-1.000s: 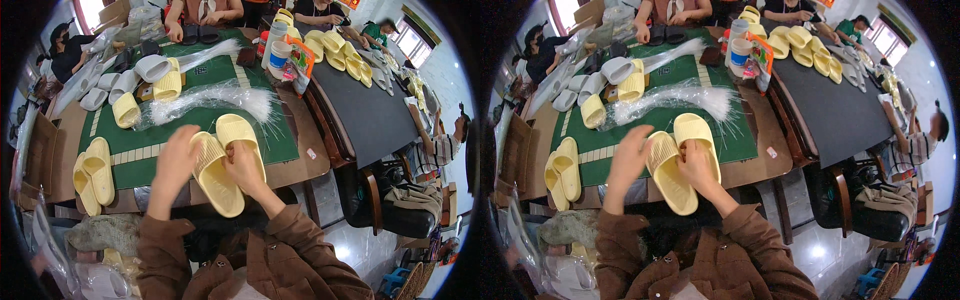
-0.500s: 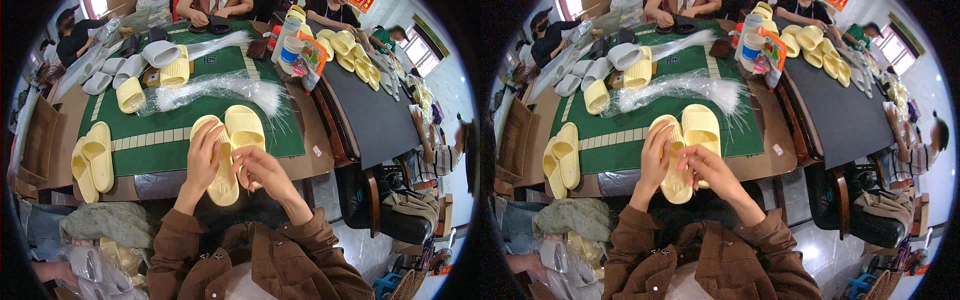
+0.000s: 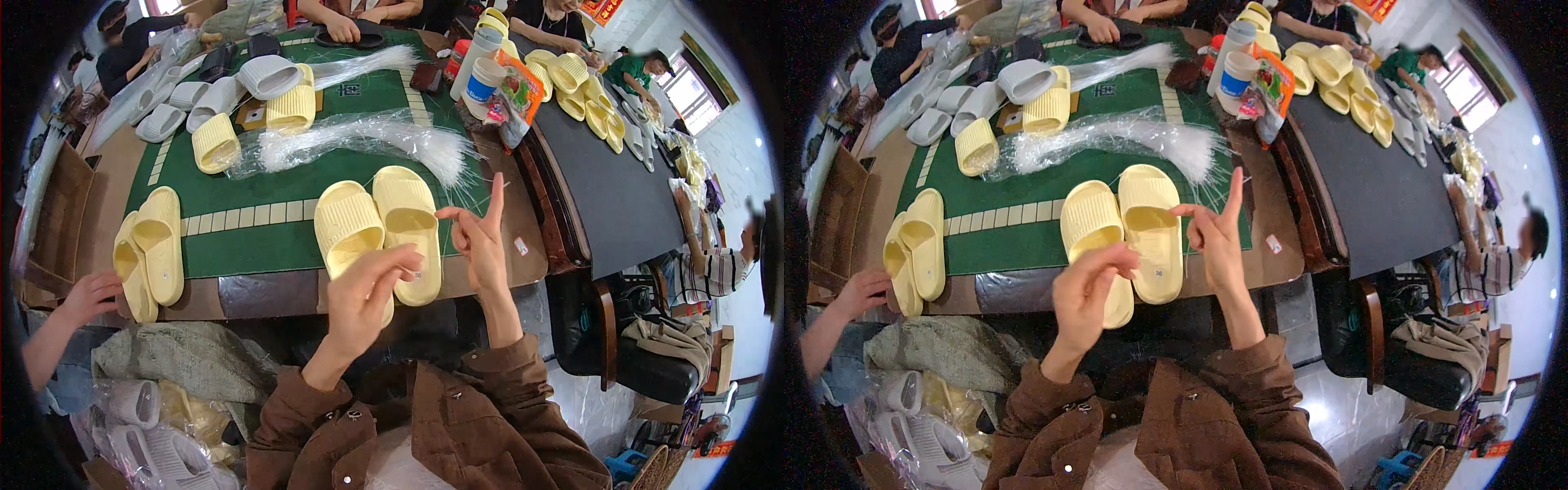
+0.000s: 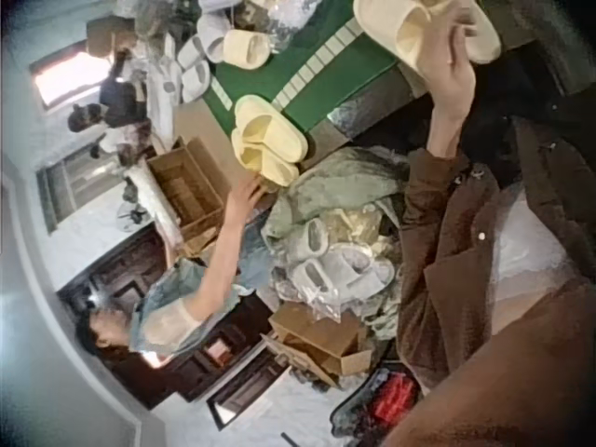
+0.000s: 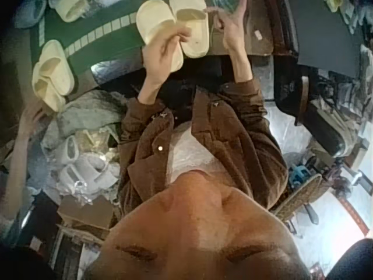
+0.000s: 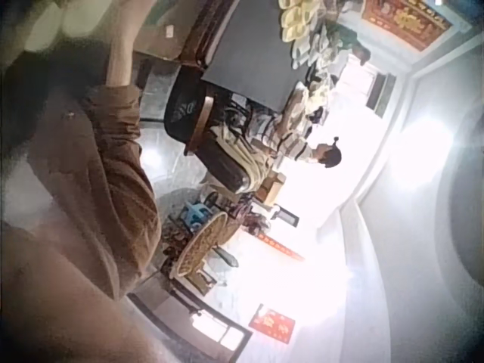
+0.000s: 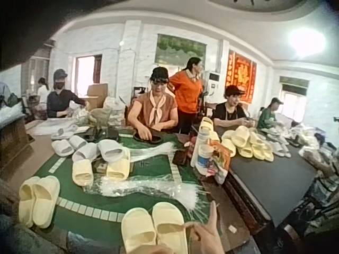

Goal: The person assembles plastic slippers by hand at a workbench. They pick up pairs of yellow, black, and white slippers, insert a thin white plastic tie through the strap holes, and pull the tie tight to secure the pair together. The person handles the slippers one pair at a time, moving them from a pile to the work surface and then placing the finished pairs into a large sack.

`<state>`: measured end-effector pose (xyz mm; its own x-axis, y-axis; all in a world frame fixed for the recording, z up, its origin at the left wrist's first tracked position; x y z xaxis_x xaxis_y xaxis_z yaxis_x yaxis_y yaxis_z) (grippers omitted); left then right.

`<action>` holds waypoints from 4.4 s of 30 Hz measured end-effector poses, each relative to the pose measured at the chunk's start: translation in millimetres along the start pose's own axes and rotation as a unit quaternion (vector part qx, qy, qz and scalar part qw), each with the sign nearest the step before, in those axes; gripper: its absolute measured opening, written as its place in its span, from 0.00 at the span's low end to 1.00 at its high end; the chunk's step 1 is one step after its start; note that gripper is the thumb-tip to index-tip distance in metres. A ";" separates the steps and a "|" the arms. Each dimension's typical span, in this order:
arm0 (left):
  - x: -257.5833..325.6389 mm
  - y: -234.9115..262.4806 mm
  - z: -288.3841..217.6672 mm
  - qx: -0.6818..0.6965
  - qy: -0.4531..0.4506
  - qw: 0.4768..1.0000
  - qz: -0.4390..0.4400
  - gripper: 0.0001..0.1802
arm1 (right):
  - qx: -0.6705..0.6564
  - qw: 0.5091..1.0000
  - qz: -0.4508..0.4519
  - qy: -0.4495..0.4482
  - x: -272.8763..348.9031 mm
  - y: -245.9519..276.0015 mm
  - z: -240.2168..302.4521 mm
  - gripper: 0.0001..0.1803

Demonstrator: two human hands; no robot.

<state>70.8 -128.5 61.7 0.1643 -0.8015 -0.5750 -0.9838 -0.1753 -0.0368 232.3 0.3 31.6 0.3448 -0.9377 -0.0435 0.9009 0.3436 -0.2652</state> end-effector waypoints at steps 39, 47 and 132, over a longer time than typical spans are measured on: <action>2.5 3.6 70.9 -0.489 0.072 0.869 0.036 0.20 | 0.579 0.787 0.056 0.206 -21.3 -52.1 -59.6 0.11; -24.4 11.0 101.1 -0.435 0.228 0.864 0.114 0.32 | 0.607 0.779 0.075 0.138 -30.9 -55.6 -61.1 0.08; -113.4 36.8 179.3 -0.321 0.189 0.928 0.023 0.09 | -0.085 0.993 0.075 -0.019 -138.3 -28.4 -54.6 0.14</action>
<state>3.1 58.5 -21.0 0.2557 -0.9387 -0.2313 -0.7651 -0.3428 0.5450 144.6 117.4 -7.4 0.4840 -0.8730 -0.0598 0.7822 0.4623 -0.4178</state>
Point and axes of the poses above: each hand's wrist, its own x-axis away from the middle knuckle, its own y-axis out of the back of the hand, z = x × y, the point moved 3 cm from there along -x, towards the middle knuckle, and after that the axes turned 5 degrees about -y, right-handed, at the moved point
